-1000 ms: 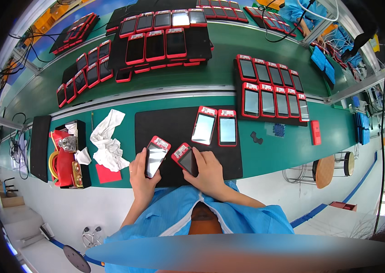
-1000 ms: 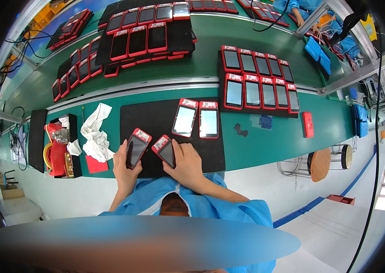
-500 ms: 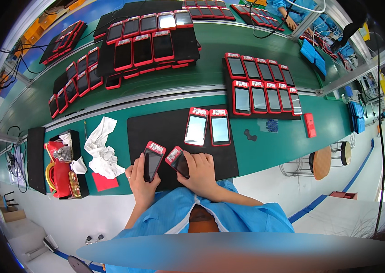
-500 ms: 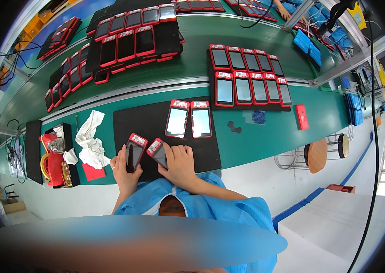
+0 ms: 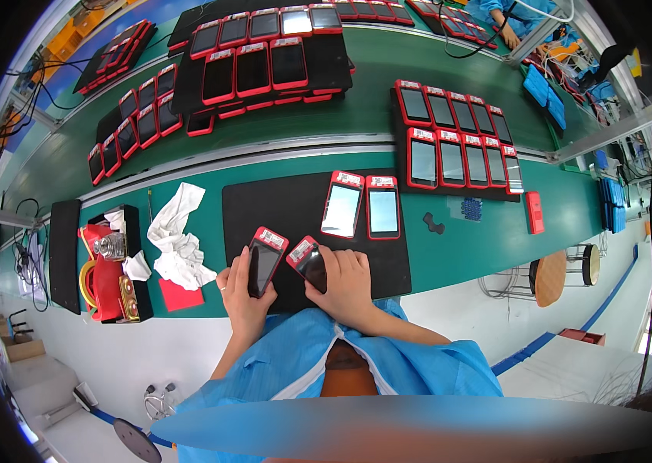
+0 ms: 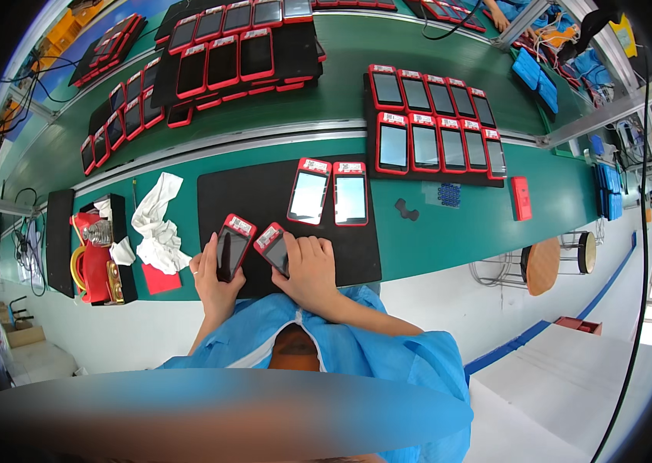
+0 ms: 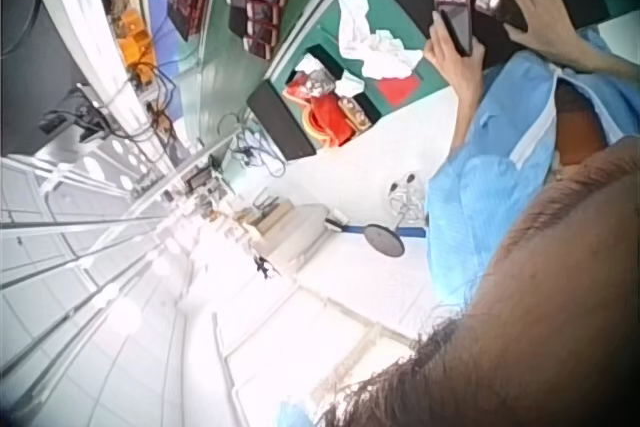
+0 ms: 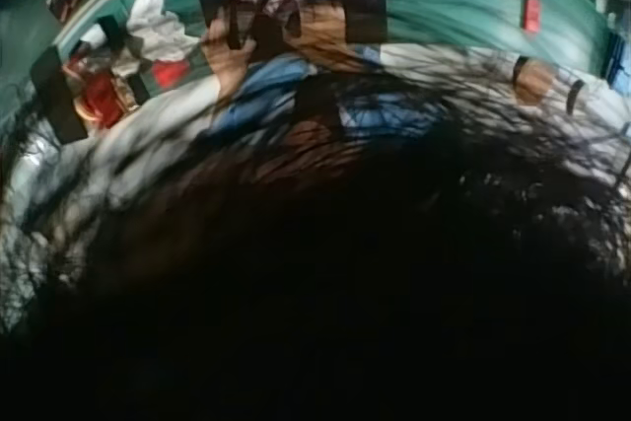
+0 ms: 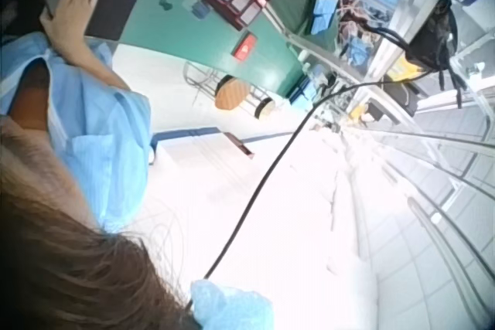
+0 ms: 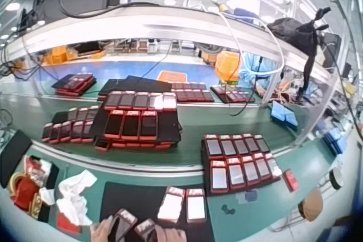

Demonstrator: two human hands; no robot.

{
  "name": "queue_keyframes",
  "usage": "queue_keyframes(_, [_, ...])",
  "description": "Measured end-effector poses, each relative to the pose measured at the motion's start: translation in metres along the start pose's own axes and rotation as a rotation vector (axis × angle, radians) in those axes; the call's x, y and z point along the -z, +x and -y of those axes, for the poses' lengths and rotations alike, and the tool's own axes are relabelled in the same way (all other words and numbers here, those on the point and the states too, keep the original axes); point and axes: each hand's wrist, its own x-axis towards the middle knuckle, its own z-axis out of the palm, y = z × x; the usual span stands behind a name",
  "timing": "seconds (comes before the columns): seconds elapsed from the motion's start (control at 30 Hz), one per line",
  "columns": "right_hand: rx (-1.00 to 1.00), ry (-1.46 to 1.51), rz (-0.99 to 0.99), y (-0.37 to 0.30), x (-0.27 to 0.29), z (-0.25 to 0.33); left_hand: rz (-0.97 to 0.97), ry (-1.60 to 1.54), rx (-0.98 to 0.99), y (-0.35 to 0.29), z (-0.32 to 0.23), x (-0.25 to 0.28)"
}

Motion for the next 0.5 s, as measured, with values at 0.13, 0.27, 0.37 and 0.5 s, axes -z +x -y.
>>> queue_keyframes(0.13, [0.002,-0.001,-0.003,0.0013,-0.0009,0.0004,-0.003,-0.006,0.01,-0.0001,0.0028,-0.0025])
queue_keyframes(0.27, [-0.011,-0.002,0.003,0.0036,-0.0001,0.0014,-0.002,0.009,-0.003,0.0011,0.004,-0.0029])
queue_keyframes(0.37, [-0.017,0.004,-0.004,0.0027,0.0022,0.0018,-0.001,0.033,-0.025,0.0007,0.0015,-0.0018])
queue_keyframes(0.5, [-0.017,0.005,0.004,0.0018,-0.0008,0.004,-0.02,0.0,-0.01,-0.0026,0.0049,-0.0025])
